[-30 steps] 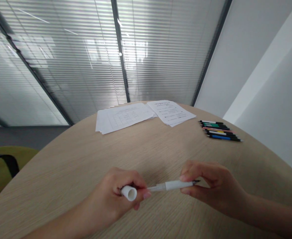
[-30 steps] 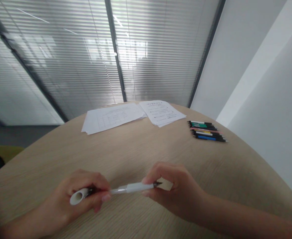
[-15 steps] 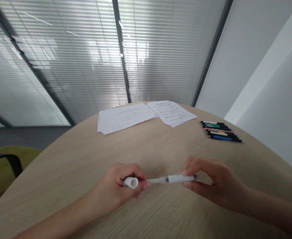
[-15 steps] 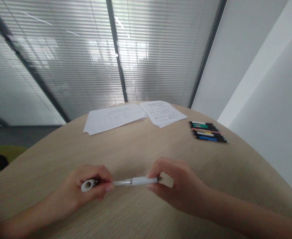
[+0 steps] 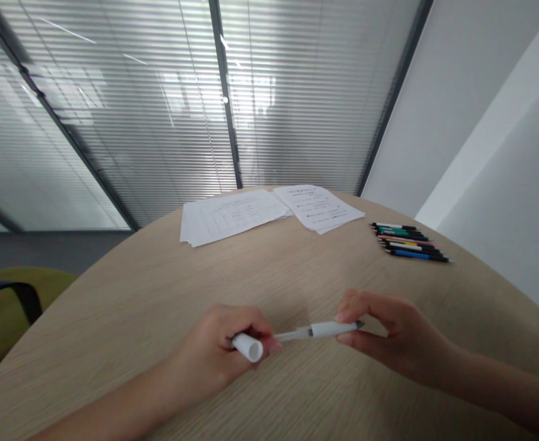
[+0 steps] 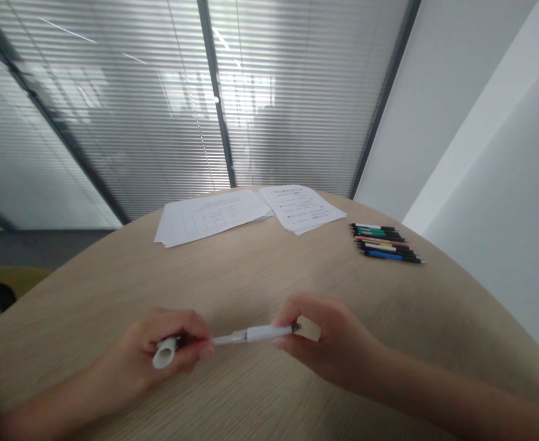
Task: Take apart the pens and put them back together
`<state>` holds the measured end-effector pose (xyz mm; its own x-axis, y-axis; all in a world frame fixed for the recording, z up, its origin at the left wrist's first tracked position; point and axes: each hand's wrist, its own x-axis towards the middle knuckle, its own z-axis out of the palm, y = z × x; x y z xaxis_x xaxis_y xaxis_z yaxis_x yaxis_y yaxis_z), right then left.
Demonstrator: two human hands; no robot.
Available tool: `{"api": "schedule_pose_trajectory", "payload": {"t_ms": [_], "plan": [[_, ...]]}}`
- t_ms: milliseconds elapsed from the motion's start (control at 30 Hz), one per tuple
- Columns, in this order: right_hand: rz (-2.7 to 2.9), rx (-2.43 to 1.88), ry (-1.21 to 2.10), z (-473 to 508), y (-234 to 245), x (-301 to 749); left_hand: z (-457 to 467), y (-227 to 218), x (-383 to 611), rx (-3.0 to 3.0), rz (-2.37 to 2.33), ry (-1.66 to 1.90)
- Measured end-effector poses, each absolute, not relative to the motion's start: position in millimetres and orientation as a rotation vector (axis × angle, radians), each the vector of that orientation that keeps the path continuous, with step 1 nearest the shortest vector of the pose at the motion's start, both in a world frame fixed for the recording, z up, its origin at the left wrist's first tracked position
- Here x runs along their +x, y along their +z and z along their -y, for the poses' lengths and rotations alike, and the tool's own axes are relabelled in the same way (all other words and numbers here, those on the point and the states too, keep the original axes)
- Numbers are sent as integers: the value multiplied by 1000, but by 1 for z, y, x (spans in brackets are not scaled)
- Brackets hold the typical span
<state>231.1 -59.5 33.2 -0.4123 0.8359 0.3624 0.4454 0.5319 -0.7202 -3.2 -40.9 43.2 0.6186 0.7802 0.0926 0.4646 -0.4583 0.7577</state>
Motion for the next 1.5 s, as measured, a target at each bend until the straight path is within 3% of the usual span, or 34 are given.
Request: {"api": "schedule_pose_trajectory", "payload": {"t_ms": [233, 467, 800, 1067, 1200, 1300, 1500], "plan": [[1975, -1103, 802, 46, 35, 241, 37, 47, -5, 2017, -1180, 569], [1763, -1137, 1115, 33, 38, 243, 37, 52, -8, 1915, -1297, 580], [1585, -1115, 1427, 46, 20, 222, 43, 39, -6, 2154, -1148, 701], [1385, -1122, 1662, 44, 18, 216, 46, 42, -8, 1980, -1074, 762], [1410, -1066, 1605, 40, 23, 225, 42, 44, -20, 1997, -900, 905], [1466, -1101, 1430, 39, 37, 236, 35, 46, -29, 2026, -1023, 1003], [1606, -1170, 1047, 48, 57, 241, 33, 49, -28, 2159, -1212, 848]]}}
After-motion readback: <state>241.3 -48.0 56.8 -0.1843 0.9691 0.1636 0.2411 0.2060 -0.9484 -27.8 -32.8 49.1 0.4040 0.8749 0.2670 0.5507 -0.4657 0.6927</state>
